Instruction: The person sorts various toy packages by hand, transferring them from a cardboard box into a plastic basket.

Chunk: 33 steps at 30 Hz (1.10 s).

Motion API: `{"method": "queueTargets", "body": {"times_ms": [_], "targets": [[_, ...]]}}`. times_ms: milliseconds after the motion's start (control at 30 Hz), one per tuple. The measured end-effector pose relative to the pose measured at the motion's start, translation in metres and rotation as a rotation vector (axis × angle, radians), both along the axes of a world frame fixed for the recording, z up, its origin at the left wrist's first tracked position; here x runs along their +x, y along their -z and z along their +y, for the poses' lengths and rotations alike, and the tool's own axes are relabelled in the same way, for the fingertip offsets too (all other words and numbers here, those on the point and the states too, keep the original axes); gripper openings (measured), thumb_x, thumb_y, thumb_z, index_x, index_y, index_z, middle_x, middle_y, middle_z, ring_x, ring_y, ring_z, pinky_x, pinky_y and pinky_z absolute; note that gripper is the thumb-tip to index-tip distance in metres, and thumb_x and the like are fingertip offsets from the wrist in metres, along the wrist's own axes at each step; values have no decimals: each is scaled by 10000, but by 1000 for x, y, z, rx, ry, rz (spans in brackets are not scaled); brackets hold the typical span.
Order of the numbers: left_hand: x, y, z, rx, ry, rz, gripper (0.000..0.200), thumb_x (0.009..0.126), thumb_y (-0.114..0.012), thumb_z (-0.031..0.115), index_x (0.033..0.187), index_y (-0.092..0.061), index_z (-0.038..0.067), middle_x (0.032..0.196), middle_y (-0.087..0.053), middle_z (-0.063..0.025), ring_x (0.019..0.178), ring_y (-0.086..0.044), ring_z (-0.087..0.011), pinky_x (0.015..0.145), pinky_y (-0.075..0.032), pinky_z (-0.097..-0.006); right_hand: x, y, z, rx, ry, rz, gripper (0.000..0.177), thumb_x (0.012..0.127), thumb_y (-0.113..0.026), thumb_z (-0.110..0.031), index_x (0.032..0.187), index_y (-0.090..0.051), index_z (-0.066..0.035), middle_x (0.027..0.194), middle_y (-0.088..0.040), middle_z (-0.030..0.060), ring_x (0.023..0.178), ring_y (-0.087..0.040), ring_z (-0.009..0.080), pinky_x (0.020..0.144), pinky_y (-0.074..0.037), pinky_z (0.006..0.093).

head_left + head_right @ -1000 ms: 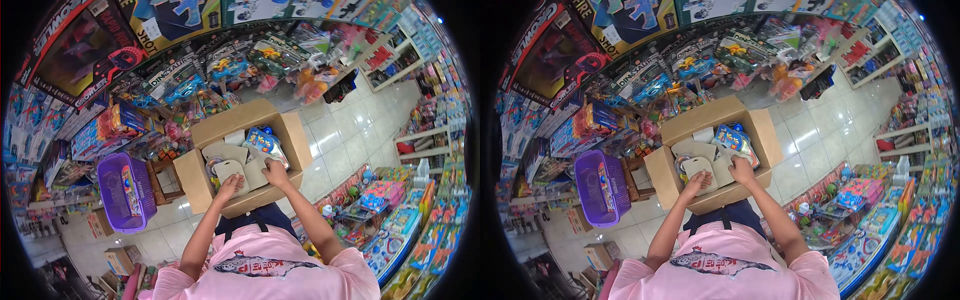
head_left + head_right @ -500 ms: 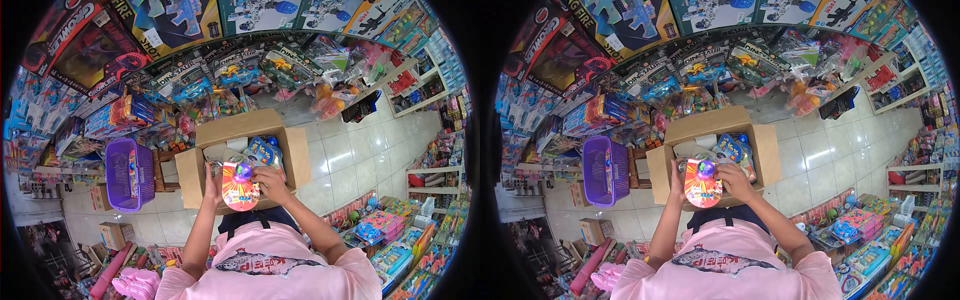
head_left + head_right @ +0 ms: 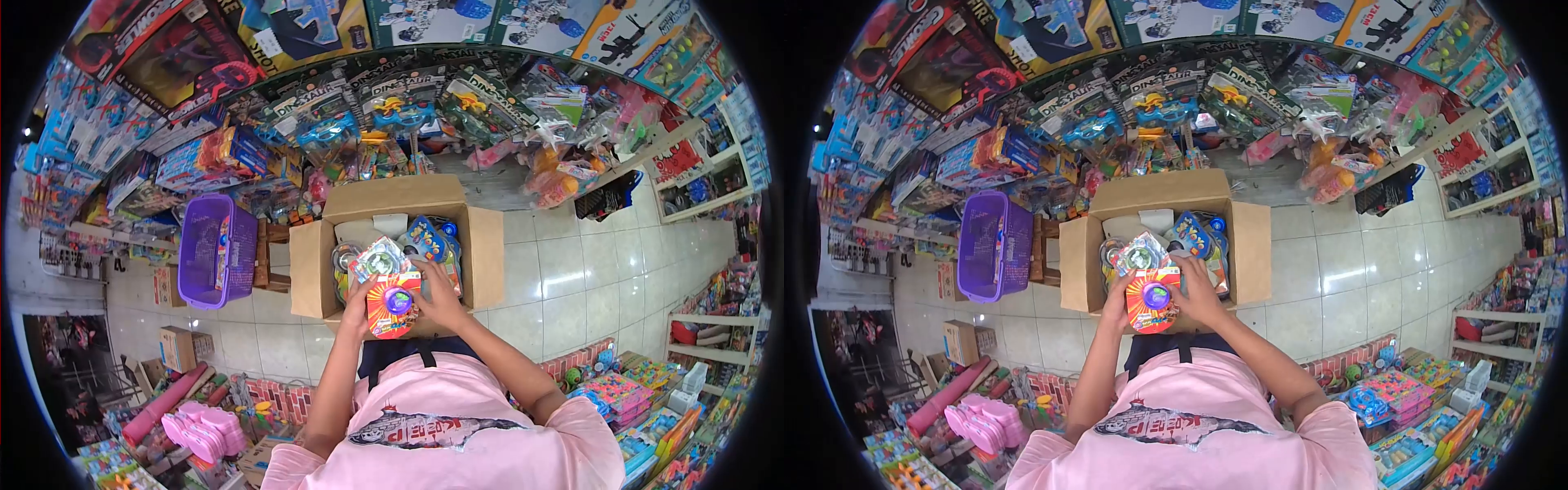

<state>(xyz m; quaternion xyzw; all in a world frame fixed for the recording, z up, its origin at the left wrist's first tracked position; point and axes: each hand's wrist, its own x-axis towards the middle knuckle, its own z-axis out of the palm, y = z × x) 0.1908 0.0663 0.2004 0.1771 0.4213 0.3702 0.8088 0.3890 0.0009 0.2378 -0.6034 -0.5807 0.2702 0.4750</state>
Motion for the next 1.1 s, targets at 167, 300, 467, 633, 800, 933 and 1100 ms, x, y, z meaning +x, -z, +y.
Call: {"method": "queueTargets", "body": {"times_ms": [167,300,467,633,800,933,1100], "targets": [[-7,11,-10,-66,-53,-23,453,965,-592,230,1351,-438,53,1213,-614,-110,1085,-636,-216,926,-533,-377,16,12,2,-186,-221,24,203,853,-672,-110,1004,-595,0,988,-607,127,946,-579,241,790,-450,351],[-11,-8,-3,19,-81,131,425,965,-596,289,1324,-496,85,1223,-622,-43,1115,-611,-160,956,-488,-333,25,17,0,-361,-284,294,176,931,-639,-143,1024,-564,-12,961,-610,56,868,-584,116,717,-467,282],[-26,-3,-8,13,47,34,509,986,-555,338,1413,-408,104,1330,-558,-60,1192,-576,-186,994,-478,-349,18,28,12,-437,-177,495,162,934,-640,-141,1009,-549,-29,916,-613,43,845,-578,109,714,-472,284],[-24,6,-28,52,163,131,590,939,-652,285,1419,-389,66,1311,-563,-110,1135,-616,-210,950,-539,-379,-3,37,20,-391,-158,338,156,937,-630,-81,1008,-516,-2,894,-607,42,747,-584,73,637,-488,240],[-29,-1,-33,44,118,127,686,870,-743,215,1423,-378,36,1241,-603,-113,1081,-638,-195,900,-549,-354,-4,48,34,-436,-92,461,218,883,-688,-167,941,-563,2,801,-637,90,710,-596,164,676,-478,304],[-38,-5,-34,27,9,164,616,870,-732,222,1369,-428,27,1214,-612,-103,1055,-649,-191,895,-548,-349,8,56,38,-424,254,-316,346,861,-704,-236,1035,-575,34,1102,-596,205,991,-597,310,826,-476,434],[-47,1,-38,27,-114,201,557,895,-703,261,1345,-447,53,1197,-616,-93,1051,-653,-185,901,-544,-339,14,49,28,-830,218,-437,501,795,-743,-253,1091,-543,99,1210,-547,324,1179,-525,422,977,-452,470]]}}
